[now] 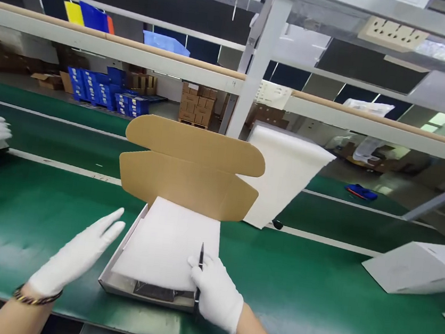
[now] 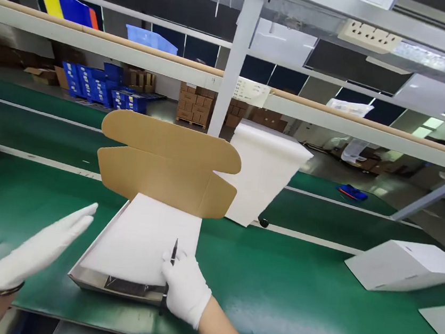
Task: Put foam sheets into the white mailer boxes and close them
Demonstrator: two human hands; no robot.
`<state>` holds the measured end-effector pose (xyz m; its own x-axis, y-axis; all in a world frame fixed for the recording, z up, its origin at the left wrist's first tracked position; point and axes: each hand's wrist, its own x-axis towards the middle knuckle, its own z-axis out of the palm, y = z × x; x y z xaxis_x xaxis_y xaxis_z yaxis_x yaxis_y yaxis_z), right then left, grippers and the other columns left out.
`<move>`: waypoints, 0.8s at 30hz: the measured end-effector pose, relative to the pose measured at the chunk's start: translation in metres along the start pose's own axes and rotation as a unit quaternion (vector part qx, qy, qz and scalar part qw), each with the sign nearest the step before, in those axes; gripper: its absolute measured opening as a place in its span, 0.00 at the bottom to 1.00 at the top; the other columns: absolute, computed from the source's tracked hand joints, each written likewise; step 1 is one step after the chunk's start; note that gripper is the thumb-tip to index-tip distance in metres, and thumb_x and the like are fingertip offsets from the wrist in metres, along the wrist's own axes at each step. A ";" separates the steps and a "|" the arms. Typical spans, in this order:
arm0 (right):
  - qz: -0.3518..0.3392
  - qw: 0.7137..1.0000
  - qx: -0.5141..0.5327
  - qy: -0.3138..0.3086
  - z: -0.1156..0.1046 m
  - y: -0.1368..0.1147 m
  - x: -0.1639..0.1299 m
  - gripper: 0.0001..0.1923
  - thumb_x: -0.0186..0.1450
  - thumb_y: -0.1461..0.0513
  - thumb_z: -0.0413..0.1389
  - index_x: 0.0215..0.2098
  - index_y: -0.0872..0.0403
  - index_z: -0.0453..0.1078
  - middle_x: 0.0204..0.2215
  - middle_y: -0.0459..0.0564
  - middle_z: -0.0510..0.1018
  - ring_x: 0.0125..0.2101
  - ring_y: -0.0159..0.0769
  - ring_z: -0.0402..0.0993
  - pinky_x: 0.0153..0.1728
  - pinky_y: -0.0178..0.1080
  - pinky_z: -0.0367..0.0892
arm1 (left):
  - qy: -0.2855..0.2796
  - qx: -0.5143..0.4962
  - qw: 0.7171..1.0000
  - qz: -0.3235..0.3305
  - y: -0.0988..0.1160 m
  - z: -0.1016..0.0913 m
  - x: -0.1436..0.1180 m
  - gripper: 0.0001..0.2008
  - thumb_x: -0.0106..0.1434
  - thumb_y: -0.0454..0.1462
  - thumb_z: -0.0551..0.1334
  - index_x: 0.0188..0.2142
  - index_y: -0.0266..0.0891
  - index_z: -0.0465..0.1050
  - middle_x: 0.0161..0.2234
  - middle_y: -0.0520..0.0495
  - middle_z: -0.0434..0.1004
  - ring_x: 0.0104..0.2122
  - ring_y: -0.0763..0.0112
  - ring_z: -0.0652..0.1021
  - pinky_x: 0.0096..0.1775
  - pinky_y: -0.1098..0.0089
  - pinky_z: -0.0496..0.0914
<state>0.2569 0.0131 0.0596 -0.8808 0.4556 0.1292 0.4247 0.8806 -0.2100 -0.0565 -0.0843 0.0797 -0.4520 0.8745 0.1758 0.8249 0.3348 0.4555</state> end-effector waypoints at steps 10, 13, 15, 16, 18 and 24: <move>0.282 0.935 0.173 0.129 0.016 0.039 0.016 0.42 0.56 0.55 0.62 0.65 0.60 0.56 0.52 0.62 0.70 0.62 0.55 0.59 0.63 0.58 0.53 | -0.102 -0.012 0.987 0.120 0.043 0.071 0.021 0.32 0.63 0.51 0.57 0.63 0.40 0.65 0.71 0.41 0.37 0.67 0.45 0.53 0.63 0.55 0.59; 0.260 0.949 0.157 0.083 0.013 0.047 0.016 0.46 0.54 0.51 0.63 0.65 0.60 0.56 0.50 0.61 0.72 0.62 0.55 0.57 0.65 0.59 0.47 | -0.092 -0.018 0.986 0.138 0.055 0.084 0.022 0.30 0.65 0.51 0.54 0.62 0.40 0.65 0.71 0.40 0.41 0.68 0.45 0.50 0.63 0.52 0.59; 0.258 0.958 0.114 0.053 0.006 0.051 0.017 0.47 0.54 0.49 0.62 0.65 0.62 0.56 0.54 0.64 0.71 0.65 0.57 0.52 0.66 0.61 0.40 | -0.119 0.016 0.981 0.149 0.068 0.091 0.025 0.32 0.64 0.53 0.54 0.63 0.40 0.64 0.70 0.38 0.46 0.67 0.41 0.49 0.61 0.46 0.61; 0.265 0.958 0.097 0.043 0.002 0.052 0.017 0.47 0.55 0.49 0.61 0.65 0.63 0.56 0.56 0.66 0.70 0.65 0.58 0.51 0.66 0.61 0.39 | -0.136 0.042 0.976 0.165 0.076 0.092 0.026 0.34 0.63 0.54 0.55 0.63 0.39 0.63 0.68 0.36 0.50 0.67 0.39 0.50 0.60 0.44 0.61; 0.278 0.957 0.076 0.026 -0.006 0.055 0.016 0.46 0.57 0.49 0.60 0.66 0.64 0.55 0.56 0.66 0.70 0.65 0.57 0.52 0.66 0.60 0.39 | -0.157 0.094 0.962 0.203 0.090 0.093 0.028 0.36 0.62 0.55 0.56 0.62 0.34 0.65 0.64 0.30 0.59 0.65 0.38 0.56 0.59 0.44 0.61; 0.294 0.954 0.060 0.021 -0.003 0.053 0.012 0.44 0.57 0.48 0.60 0.63 0.66 0.59 0.54 0.69 0.72 0.63 0.57 0.56 0.64 0.56 0.46 | -0.168 0.144 0.948 0.227 0.107 0.092 0.028 0.38 0.61 0.58 0.54 0.62 0.35 0.65 0.59 0.28 0.65 0.60 0.37 0.62 0.54 0.44 0.64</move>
<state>0.2698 0.0657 0.0530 -0.4873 0.8732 -0.0062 0.8135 0.4514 -0.3666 0.0502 0.0080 0.0531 0.0650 0.9978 -0.0143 0.9891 -0.0625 0.1332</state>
